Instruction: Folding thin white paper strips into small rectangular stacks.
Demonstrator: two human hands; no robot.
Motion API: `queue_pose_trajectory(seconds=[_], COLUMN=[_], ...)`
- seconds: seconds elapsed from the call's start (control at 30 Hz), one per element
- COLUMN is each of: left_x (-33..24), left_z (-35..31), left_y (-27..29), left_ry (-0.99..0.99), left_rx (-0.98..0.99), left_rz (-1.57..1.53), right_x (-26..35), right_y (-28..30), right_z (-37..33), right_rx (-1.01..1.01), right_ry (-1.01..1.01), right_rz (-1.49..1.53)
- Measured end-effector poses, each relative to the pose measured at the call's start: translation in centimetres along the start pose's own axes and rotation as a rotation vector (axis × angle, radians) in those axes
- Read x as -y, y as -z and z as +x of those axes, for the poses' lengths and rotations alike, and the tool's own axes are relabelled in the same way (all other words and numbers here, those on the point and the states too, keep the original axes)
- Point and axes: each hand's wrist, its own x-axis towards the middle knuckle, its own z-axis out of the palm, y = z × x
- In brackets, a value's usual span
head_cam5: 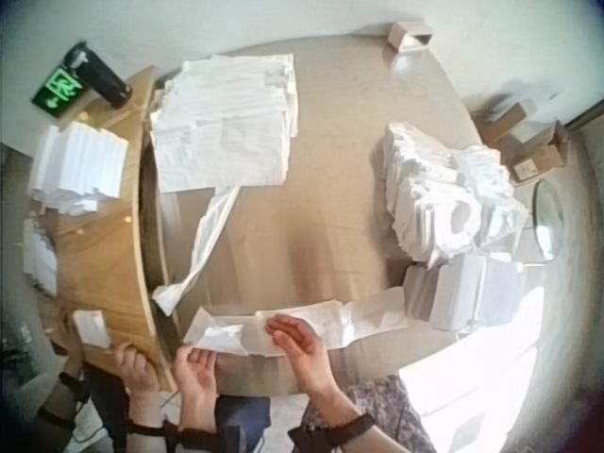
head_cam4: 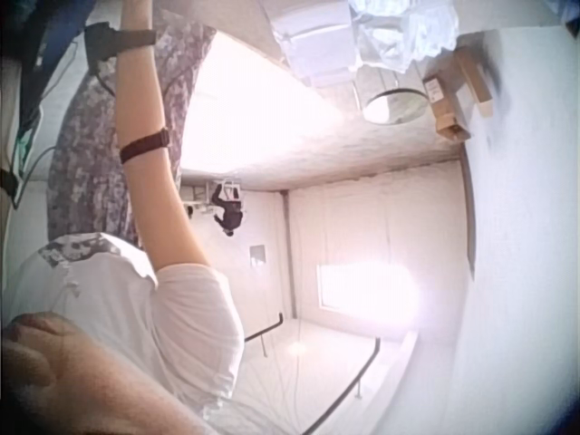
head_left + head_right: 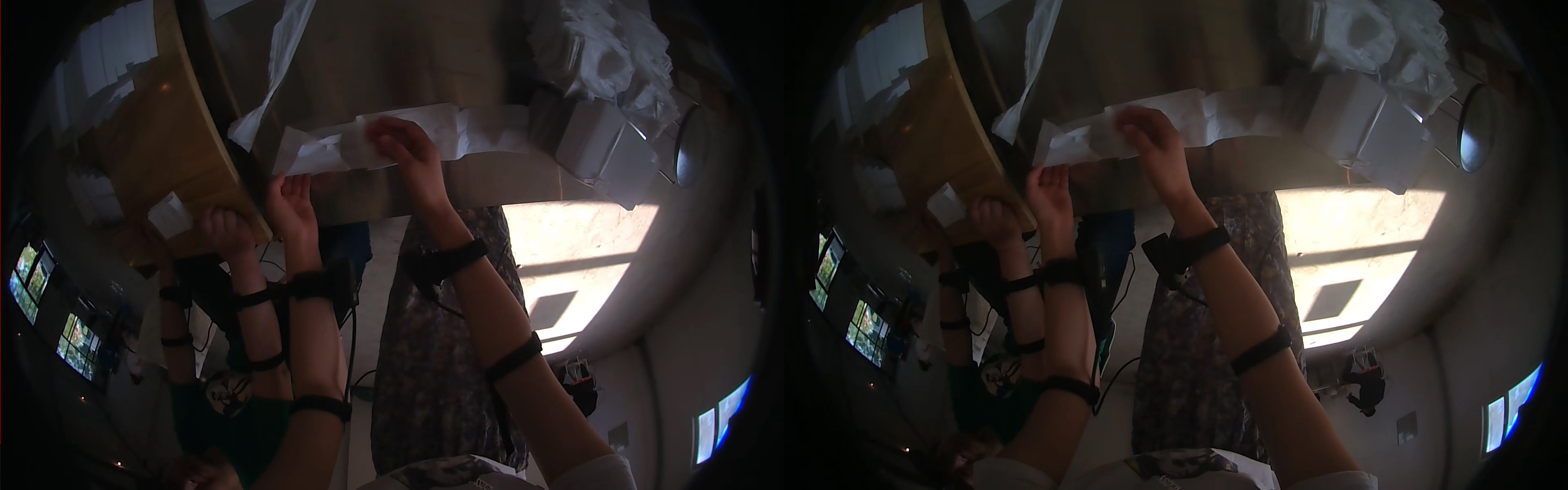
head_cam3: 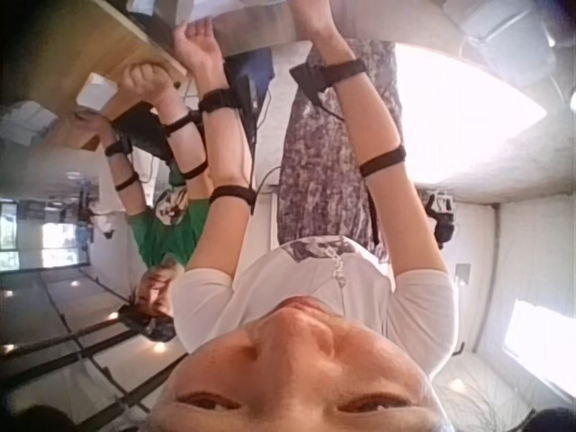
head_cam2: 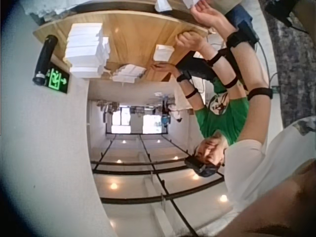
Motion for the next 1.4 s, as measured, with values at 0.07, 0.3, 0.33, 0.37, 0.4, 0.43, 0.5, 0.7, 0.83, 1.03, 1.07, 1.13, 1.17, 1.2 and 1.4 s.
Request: queue_pose_trajectory(seconds=[0.07,0.3,0.33,0.37,0.4,0.43,0.5,0.7,0.83,1.03,1.07,1.13,1.17,1.2,1.4], left_x=[-0.2,-0.8,-0.9,-1.0,-0.9,-0.8,-0.7,-1.4,-0.9,-1.8,-2.0,-2.4,-2.7,-3.0,-4.7], left_z=[0.1,0.3,0.4,0.5,0.5,0.4,0.3,0.1,0.2,-0.7,-1.0,-1.4,-1.6,-2.2,-5.5], left_y=[0.1,0.0,0.1,0.2,0.0,-0.2,-0.2,0.4,0.1,-0.7,-0.9,-1.0,-1.0,-1.4,-3.4], left_ry=[-0.005,0.015,0.020,0.018,0.025,0.033,0.036,0.009,-0.019,-0.077,-0.088,-0.114,-0.137,-0.140,-0.259], left_rx=[-0.015,-0.011,-0.010,-0.010,-0.008,-0.006,-0.027,-0.068,-0.096,-0.119,-0.109,-0.107,-0.105,-0.108,-0.055], left_rz=[0.023,0.058,0.062,0.062,0.062,0.061,0.057,0.086,0.113,0.141,0.149,0.131,0.108,0.112,0.110], right_x=[-0.1,-0.2,-0.3,-0.3,-0.3,-0.3,-0.2,2.0,3.3,3.5,3.5,3.7,3.6,3.7,3.7], right_y=[-0.2,-0.6,-0.6,-0.6,-0.4,-0.3,-0.3,0.8,7.2,10.7,10.9,11.1,11.0,10.8,10.8], right_z=[-0.2,0.2,0.3,0.4,0.4,0.5,0.6,-2.9,-4.8,-3.8,-3.5,-3.0,-2.9,-2.8,-3.8], right_rx=[0.001,0.042,0.044,0.035,0.024,0.022,-0.003,-0.409,-0.938,-0.946,-0.944,-0.912,-0.909,-0.884,-0.883], right_ry=[0.007,-0.062,-0.061,-0.072,-0.082,-0.081,-0.076,-0.076,0.114,0.215,0.211,0.092,0.089,0.077,0.115], right_rz=[-0.026,0.020,0.022,0.042,0.058,0.054,0.016,0.090,-0.382,-0.441,-0.437,-0.430,-0.426,-0.400,-0.496])
